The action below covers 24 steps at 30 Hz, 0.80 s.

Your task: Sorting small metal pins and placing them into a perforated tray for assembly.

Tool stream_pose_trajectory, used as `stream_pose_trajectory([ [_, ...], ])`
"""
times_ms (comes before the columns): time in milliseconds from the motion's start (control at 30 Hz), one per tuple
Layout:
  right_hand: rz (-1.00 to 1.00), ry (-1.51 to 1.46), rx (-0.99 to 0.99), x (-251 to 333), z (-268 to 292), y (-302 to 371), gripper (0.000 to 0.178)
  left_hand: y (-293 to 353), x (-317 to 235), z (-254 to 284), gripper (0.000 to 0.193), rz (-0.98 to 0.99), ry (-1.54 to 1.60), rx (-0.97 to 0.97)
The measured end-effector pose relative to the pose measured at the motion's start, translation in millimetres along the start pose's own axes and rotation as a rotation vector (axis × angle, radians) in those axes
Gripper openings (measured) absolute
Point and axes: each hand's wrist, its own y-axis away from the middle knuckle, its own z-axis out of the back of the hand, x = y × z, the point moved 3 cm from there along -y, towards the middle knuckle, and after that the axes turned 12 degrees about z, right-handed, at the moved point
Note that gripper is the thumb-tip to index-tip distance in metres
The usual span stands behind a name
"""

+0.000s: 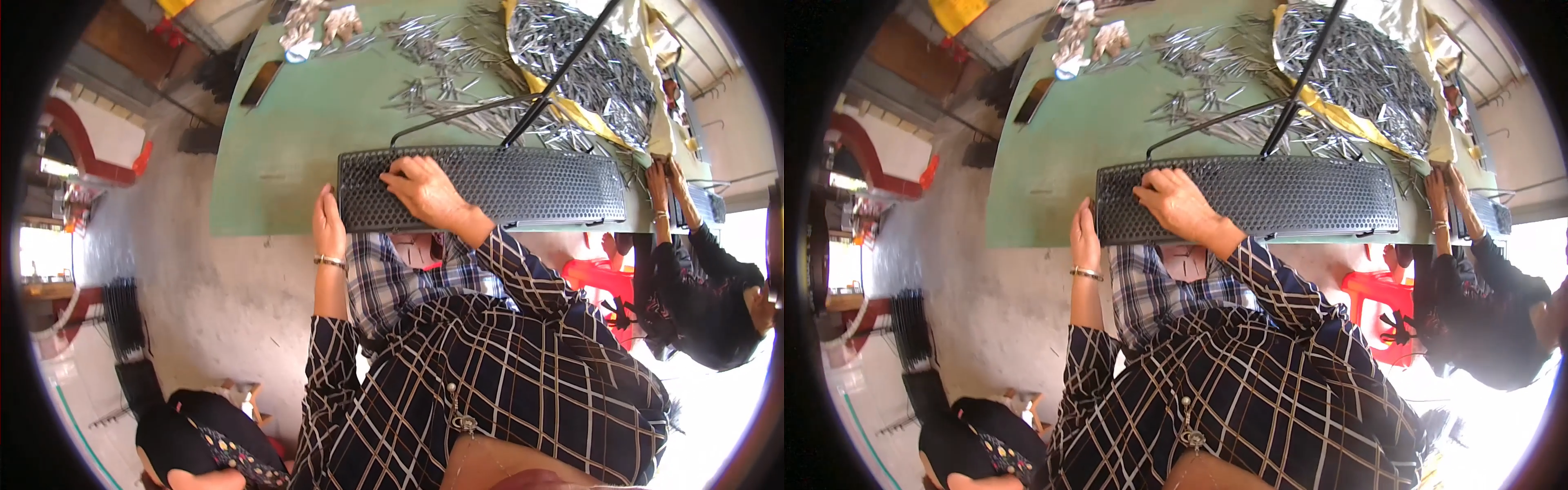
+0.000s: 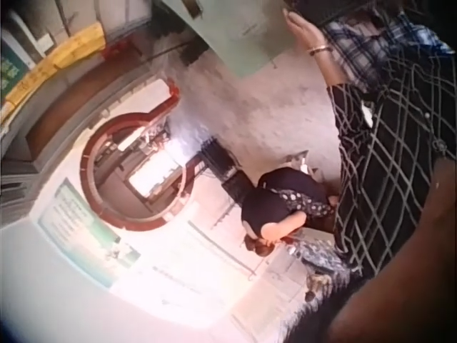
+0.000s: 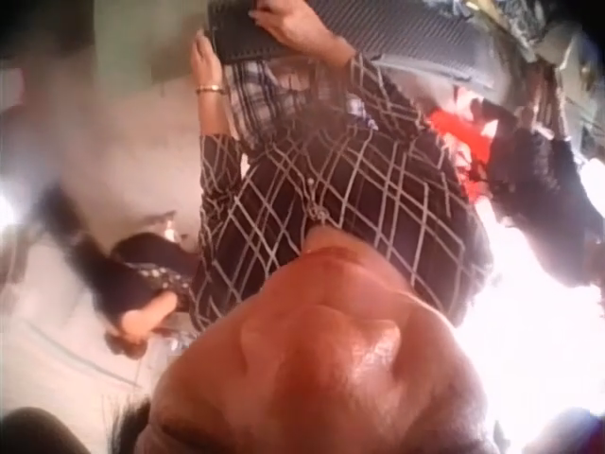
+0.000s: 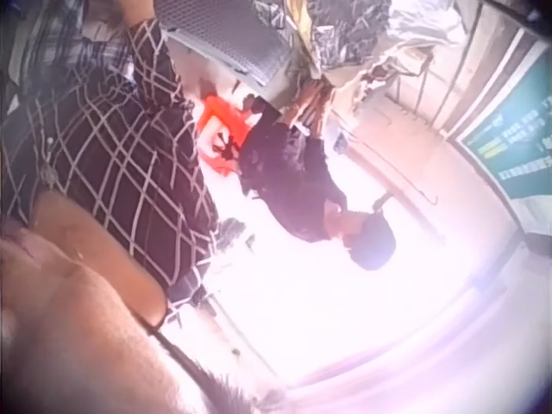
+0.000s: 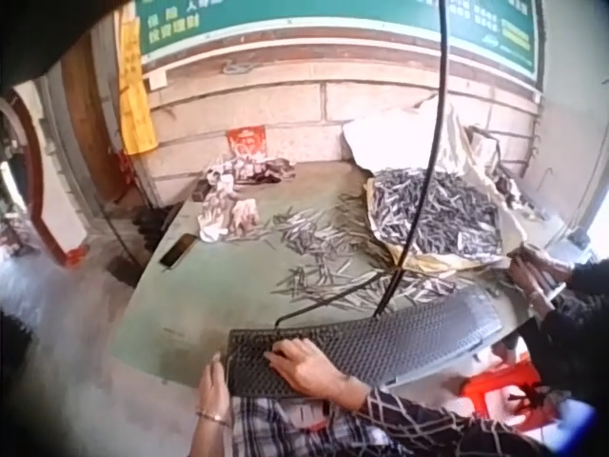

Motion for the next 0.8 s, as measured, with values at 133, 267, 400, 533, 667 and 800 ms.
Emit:
stream_pose_trajectory([
  [133,-0.125,-0.059,-0.172,3.8,20.0,15.7,0.020,-2.8,22.6,-11.8,0.052,-0.018,-0.128,-0.024],
  [267,-0.349,-0.168,-0.256,4.6,60.5,63.1,0.019,-11.5,21.5,-0.7,0.052,0.011,0.053,0.059],
  [400,-0.685,-0.144,-0.357,5.8,116.9,116.9,0.022,-37.7,-13.0,8.0,0.055,0.160,0.163,0.149],
  [533,-0.854,-0.004,-0.494,-6.4,174.8,153.5,0.022,-66.9,-80.9,-3.9,0.053,0.086,0.092,0.259],
  [667,-0.895,0.136,-0.506,-29.8,222.2,164.1,0.018,-83.2,-149.3,-52.9,0.049,-0.051,-0.023,0.411],
  [800,-0.821,0.190,-0.466,-96.6,256.7,184.5,0.018,-91.2,-206.8,-119.6,0.043,-0.065,-0.069,0.636],
])
